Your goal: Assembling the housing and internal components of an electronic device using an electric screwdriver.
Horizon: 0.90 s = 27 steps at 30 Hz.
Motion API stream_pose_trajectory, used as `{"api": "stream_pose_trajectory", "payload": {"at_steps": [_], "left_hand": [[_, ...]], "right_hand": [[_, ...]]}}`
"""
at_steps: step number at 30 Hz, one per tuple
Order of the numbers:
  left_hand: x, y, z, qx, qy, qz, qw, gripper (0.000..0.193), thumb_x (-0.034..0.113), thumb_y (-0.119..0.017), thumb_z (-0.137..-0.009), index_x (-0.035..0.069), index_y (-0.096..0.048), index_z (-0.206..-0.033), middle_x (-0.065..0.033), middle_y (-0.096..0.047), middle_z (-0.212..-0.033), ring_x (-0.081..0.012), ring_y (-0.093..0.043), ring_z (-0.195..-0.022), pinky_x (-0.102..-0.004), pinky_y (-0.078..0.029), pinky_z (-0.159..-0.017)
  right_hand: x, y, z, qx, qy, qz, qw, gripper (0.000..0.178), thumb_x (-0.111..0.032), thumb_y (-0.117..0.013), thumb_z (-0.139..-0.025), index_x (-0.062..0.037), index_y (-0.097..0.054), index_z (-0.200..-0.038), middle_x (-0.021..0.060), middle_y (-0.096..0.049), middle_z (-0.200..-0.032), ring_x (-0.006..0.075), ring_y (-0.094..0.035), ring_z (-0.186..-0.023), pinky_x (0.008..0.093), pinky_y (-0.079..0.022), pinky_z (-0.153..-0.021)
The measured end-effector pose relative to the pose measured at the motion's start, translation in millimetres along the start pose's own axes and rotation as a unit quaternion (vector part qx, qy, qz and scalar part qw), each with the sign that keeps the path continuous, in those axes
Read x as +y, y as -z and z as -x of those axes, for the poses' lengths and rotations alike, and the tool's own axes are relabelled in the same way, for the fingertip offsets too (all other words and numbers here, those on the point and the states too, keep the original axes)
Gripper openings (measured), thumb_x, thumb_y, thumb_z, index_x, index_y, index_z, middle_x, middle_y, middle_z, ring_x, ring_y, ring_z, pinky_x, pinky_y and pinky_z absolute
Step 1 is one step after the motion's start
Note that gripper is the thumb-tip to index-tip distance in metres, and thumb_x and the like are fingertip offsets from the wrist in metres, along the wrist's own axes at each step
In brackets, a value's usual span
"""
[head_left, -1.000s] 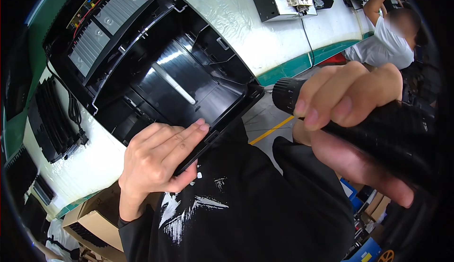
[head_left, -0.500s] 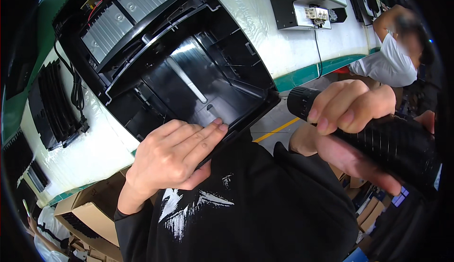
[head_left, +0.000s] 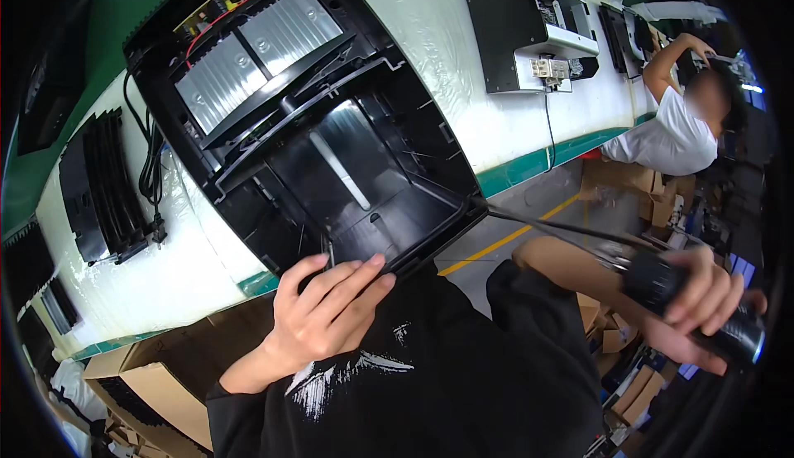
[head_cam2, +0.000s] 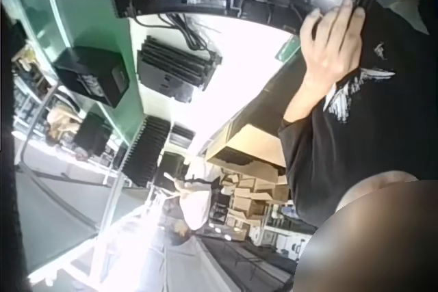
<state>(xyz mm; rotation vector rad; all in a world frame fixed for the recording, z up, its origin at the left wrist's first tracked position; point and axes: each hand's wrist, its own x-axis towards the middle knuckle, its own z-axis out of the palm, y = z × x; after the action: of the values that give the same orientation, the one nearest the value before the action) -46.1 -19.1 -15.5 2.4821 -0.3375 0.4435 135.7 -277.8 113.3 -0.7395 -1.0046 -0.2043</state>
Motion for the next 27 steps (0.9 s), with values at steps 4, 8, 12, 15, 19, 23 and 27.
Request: {"api": "stream_pose_trajectory", "payload": {"at_steps": [4,8,12,15,19,23,27], "left_hand": [[-10,-13,10,0.080,-0.015,-0.039,0.996,0.023,0.018,-0.069,-0.068,0.012,-0.069,-0.090,0.0001,-0.068,-0.102,-0.0126,-0.060,-0.082,-0.0298,-0.040,-0.085],[-14,-16,-1,0.086,-0.052,-0.020,0.995,0.021,0.022,-0.070,-0.069,0.016,-0.069,-0.089,0.0010,-0.068,-0.101,-0.0102,-0.057,-0.076,-0.0270,-0.041,-0.081],[-24,-12,-4,0.084,-0.043,-0.028,0.995,0.021,0.022,-0.070,-0.069,0.017,-0.068,-0.089,0.0018,-0.068,-0.100,-0.0101,-0.057,-0.072,-0.0272,-0.041,-0.077],[-31,-8,-10,0.086,-0.040,-0.026,0.995,0.020,0.021,-0.071,-0.066,0.016,-0.067,-0.086,0.0011,-0.068,-0.098,-0.0115,-0.055,-0.068,-0.0273,-0.042,-0.074],[-32,-3,-16,0.086,-0.035,-0.026,0.995,0.019,0.019,-0.069,-0.064,0.015,-0.068,-0.083,0.0001,-0.068,-0.096,-0.0117,-0.054,-0.065,-0.0268,-0.042,-0.070],[-27,-4,-16,0.085,-0.026,-0.024,0.996,0.020,0.019,-0.069,-0.063,0.015,-0.069,-0.083,-0.0006,-0.069,-0.095,-0.0116,-0.053,-0.064,-0.0267,-0.042,-0.068],[-30,-10,-14,0.116,-0.022,-0.021,0.993,0.020,0.018,-0.069,-0.062,0.015,-0.069,-0.082,-0.0002,-0.069,-0.094,-0.0116,-0.052,-0.063,-0.0267,-0.042,-0.067]], "right_hand": [[-13,27,-17,0.127,0.205,0.181,0.953,0.057,-0.060,-0.045,-0.086,-0.0049,-0.045,-0.101,0.0031,-0.046,-0.068,0.0116,-0.045,-0.048,0.0243,-0.041,-0.040],[23,56,-15,0.216,0.258,0.515,0.788,0.070,-0.077,-0.030,-0.081,-0.0164,-0.040,-0.114,0.0059,-0.048,-0.068,0.0171,-0.043,-0.044,0.0293,-0.036,-0.039],[28,98,-9,0.061,0.112,0.441,0.888,0.088,-0.082,-0.024,-0.077,-0.0022,-0.057,-0.089,0.0115,-0.053,-0.067,0.0232,-0.047,-0.045,0.0348,-0.041,-0.042],[34,104,-6,0.106,0.096,0.376,0.915,0.093,-0.084,-0.019,-0.076,0.0018,-0.057,-0.076,0.0136,-0.053,-0.065,0.0256,-0.049,-0.045,0.0377,-0.044,-0.045],[44,114,-12,0.088,0.032,0.372,0.924,0.092,-0.086,-0.021,-0.074,-0.0010,-0.056,-0.078,0.0105,-0.054,-0.066,0.0223,-0.051,-0.049,0.0340,-0.044,-0.049],[50,137,-43,0.163,-0.074,0.338,0.924,0.089,-0.091,-0.026,-0.066,-0.0059,-0.052,-0.074,0.0060,-0.050,-0.066,0.0205,-0.046,-0.053,0.0340,-0.038,-0.055],[100,125,-85,0.159,-0.153,0.458,0.861,0.073,-0.071,-0.032,-0.077,0.0000,-0.047,-0.075,0.0102,-0.050,-0.065,0.0221,-0.047,-0.055,0.0349,-0.040,-0.057]]}}
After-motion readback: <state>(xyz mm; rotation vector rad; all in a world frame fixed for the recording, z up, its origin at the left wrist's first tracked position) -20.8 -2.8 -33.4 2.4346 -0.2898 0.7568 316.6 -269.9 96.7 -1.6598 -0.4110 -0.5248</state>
